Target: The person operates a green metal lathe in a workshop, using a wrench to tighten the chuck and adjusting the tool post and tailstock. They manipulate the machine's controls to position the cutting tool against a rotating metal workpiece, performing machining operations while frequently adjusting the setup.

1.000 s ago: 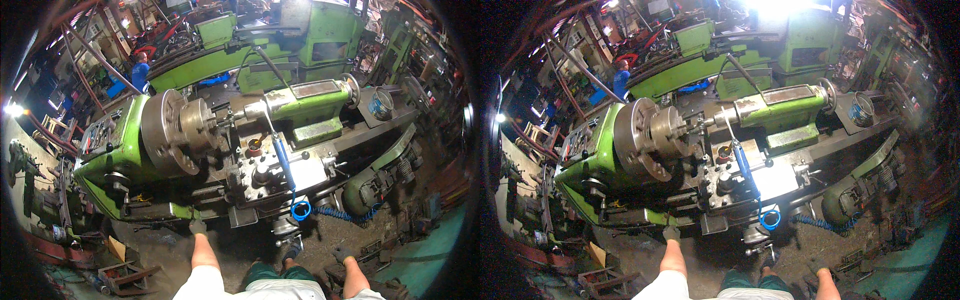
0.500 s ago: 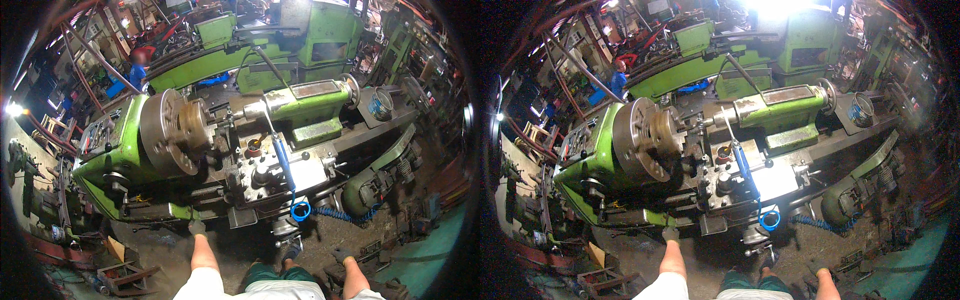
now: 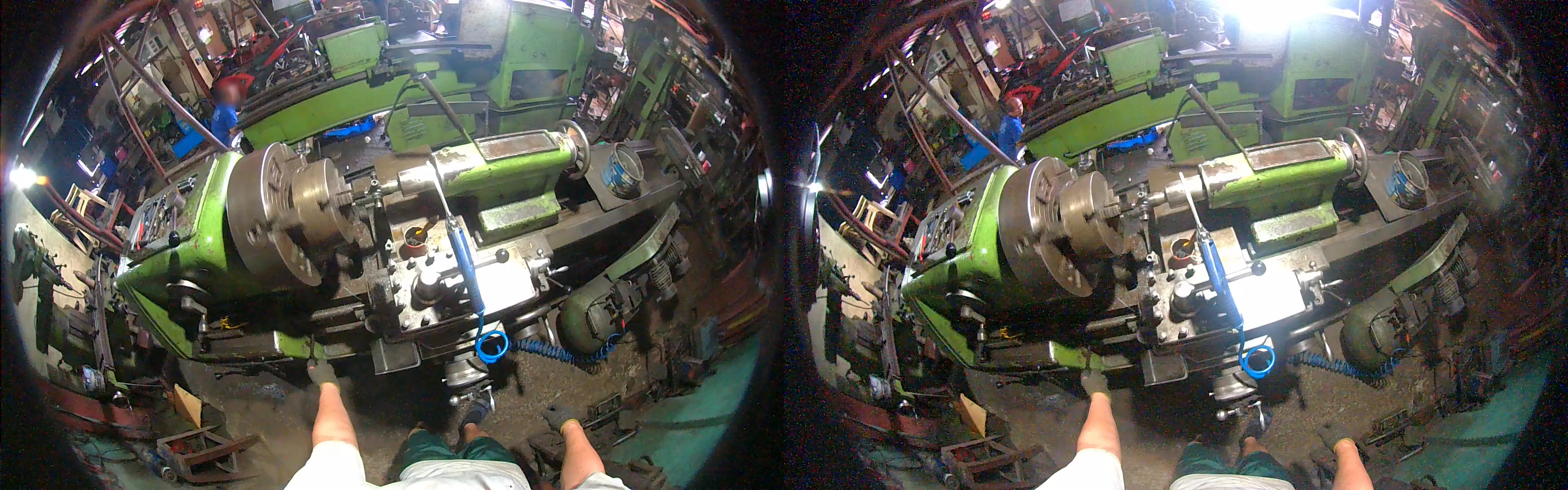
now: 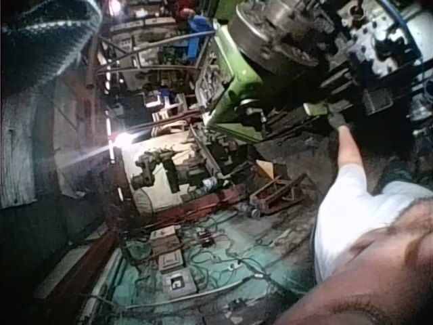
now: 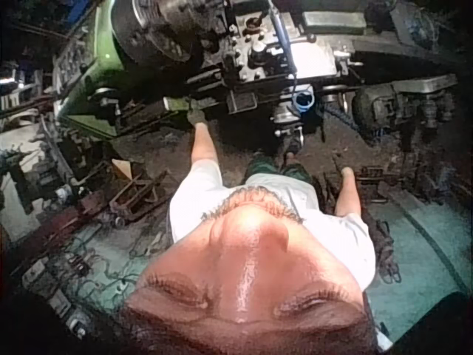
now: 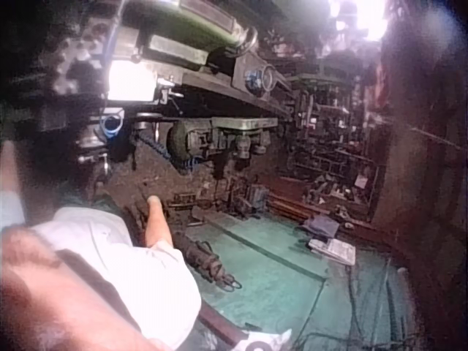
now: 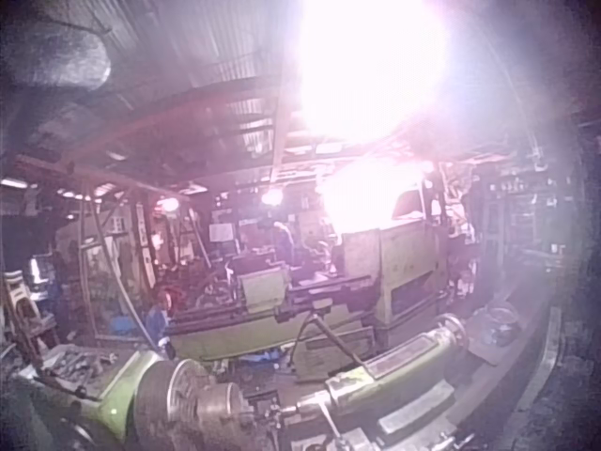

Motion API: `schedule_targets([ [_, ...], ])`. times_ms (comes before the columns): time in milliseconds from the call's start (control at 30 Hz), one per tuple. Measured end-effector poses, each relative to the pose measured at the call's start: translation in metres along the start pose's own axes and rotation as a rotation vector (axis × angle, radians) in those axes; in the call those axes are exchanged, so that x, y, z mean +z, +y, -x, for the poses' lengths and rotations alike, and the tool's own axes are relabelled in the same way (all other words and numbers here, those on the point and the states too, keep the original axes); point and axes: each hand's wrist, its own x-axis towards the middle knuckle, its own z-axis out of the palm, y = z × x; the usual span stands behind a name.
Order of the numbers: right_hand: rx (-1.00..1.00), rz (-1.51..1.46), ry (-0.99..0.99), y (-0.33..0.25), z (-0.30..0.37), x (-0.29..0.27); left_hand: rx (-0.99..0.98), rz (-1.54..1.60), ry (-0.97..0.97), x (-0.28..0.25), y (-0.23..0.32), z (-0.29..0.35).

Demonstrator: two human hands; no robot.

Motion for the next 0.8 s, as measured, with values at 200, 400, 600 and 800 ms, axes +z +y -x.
schedule_targets([
  [200,-0.076,0.257,0.211,0.008,-0.023,-0.005,0.298,-1.236,0.121,0.007,-0.017,0.0],
  [400,-0.397,-0.355,0.51,-0.164,0.002,-0.135,0.483,-1.264,0.188,0.015,0.015,0.052],
  [600,-0.998,-0.826,0.778,-0.335,0.07,-0.229,0.56,-1.302,0.221,0.002,-0.014,0.054],
  [800,-1.067,-0.01,1.006,-0.449,0.143,-0.245,0.308,-1.668,-0.2,-0.018,-0.08,0.092],
])
